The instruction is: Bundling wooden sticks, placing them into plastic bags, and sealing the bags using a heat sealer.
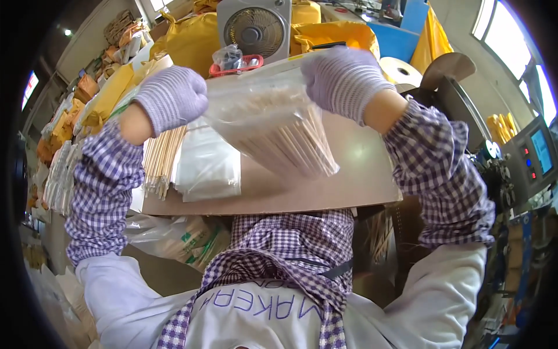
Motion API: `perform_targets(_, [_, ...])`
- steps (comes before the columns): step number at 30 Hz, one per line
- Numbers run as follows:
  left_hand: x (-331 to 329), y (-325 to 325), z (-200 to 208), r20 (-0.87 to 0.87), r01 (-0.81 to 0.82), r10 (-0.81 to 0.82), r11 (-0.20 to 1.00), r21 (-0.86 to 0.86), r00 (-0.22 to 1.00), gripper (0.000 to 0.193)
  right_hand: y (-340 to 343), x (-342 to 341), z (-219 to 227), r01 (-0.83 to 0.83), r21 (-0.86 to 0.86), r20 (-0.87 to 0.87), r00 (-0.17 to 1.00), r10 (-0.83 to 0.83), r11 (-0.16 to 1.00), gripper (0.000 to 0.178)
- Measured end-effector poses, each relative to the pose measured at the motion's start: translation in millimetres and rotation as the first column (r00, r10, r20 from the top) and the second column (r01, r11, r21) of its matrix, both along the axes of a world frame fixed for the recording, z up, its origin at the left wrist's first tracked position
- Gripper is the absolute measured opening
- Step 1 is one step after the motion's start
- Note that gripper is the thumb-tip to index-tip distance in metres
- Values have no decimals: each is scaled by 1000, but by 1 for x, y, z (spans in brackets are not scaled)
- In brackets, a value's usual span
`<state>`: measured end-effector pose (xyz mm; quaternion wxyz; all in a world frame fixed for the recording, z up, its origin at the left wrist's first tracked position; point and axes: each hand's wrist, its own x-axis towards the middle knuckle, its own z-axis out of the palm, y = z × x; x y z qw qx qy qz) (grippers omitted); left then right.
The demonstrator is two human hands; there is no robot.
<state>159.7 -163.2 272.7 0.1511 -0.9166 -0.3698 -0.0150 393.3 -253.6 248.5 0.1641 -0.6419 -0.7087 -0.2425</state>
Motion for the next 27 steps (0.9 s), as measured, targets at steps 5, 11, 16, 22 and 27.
perform_targets(5, [25,-14,4,-392,-179,128,979,-97,911,30,8,-14,15,266,-389,399,912,-99,882,17])
perform_targets(11, [1,9,9,-252,-58,32,994,-95,967,30,8,-8,9,192,-262,331,938,-99,946,18])
perform_targets(16, [18,32,-15,-115,-35,19,990,-135,993,27,27,0,7,271,-341,323,933,-159,900,18])
perform_targets(22, [-9,51,-170,849,681,398,516,-520,347,92,50,15,6,214,-264,140,973,-182,941,17])
perform_targets(27, [65,40,-231,731,803,623,265,-533,279,75,84,49,-11,71,-134,4,997,-71,988,16])
